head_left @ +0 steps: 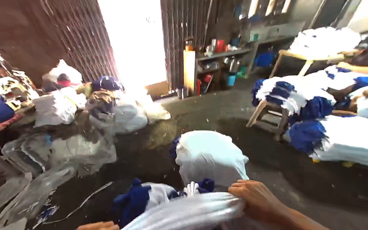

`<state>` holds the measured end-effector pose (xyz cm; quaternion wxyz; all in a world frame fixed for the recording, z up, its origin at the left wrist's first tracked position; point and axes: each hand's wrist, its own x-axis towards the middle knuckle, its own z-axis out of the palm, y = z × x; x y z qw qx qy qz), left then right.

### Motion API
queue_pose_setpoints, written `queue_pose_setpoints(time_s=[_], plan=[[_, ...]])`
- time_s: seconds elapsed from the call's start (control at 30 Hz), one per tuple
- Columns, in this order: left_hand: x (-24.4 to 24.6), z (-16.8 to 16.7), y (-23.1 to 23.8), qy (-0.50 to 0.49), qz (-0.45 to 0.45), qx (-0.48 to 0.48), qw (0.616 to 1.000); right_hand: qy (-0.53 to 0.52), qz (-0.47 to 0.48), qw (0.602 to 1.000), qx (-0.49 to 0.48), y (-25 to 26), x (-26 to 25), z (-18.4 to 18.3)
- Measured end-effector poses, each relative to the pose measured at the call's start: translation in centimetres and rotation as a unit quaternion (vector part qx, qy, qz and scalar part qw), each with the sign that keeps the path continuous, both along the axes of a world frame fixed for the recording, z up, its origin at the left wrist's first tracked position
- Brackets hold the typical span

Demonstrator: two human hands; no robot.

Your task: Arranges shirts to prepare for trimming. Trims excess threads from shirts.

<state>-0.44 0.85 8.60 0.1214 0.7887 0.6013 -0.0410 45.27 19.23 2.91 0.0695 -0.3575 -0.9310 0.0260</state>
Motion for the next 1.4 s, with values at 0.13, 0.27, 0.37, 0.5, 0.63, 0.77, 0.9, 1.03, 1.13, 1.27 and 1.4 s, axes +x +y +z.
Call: queue_pose_setpoints(time_s=[0.13,0.27,0.37,0.5,0.63,0.77,0.9,1.03,1.13,1.27,1.4], plan=[[-3.3,3.8,3.3,0.088,0.122,0.092,0.984,0.003,-0.065,0.998,-0.008,3.0,-4.3,6.1],[-4.4,11.0,6.8,0.159,0.187,0.182,0.952,0.037,-0.085,0.988,0.127,7.6,-7.8,13.1],[-3.9,13.1,6.3,0.185,0.104,0.406,0.889,0.133,-0.105,0.959,0.226,8.0,-7.2,15.7],[-2.7,14.0,2.9,0.193,0.020,0.450,0.872,0.145,-0.072,0.948,0.273,4.7,-4.1,15.8],[-3.2,14.8,-0.2,0.159,0.024,0.456,0.876,0.136,-0.036,0.936,0.322,0.9,-2.6,18.1],[-4.1,17.6,-3.3,0.135,0.015,0.472,0.871,0.150,-0.017,0.932,0.329,-0.5,0.3,23.5],[-7.0,21.4,-2.4,0.052,0.085,0.535,0.839,0.217,-0.159,0.950,0.155,3.0,5.0,28.0],[0.7,26.7,-1.7,0.074,0.140,0.545,0.823,0.332,-0.130,0.906,0.227,7.6,5.0,28.2],[2.6,27.1,1.6,0.125,0.189,0.415,0.881,0.230,-0.096,0.900,0.359,5.2,1.4,29.1],[2.3,27.8,5.9,0.174,0.180,0.385,0.888,0.178,-0.173,0.905,0.345,3.1,-1.8,30.5],[3.1,30.1,6.2,0.167,0.161,0.407,0.884,0.187,-0.191,0.897,0.353,3.0,-0.2,32.3]])
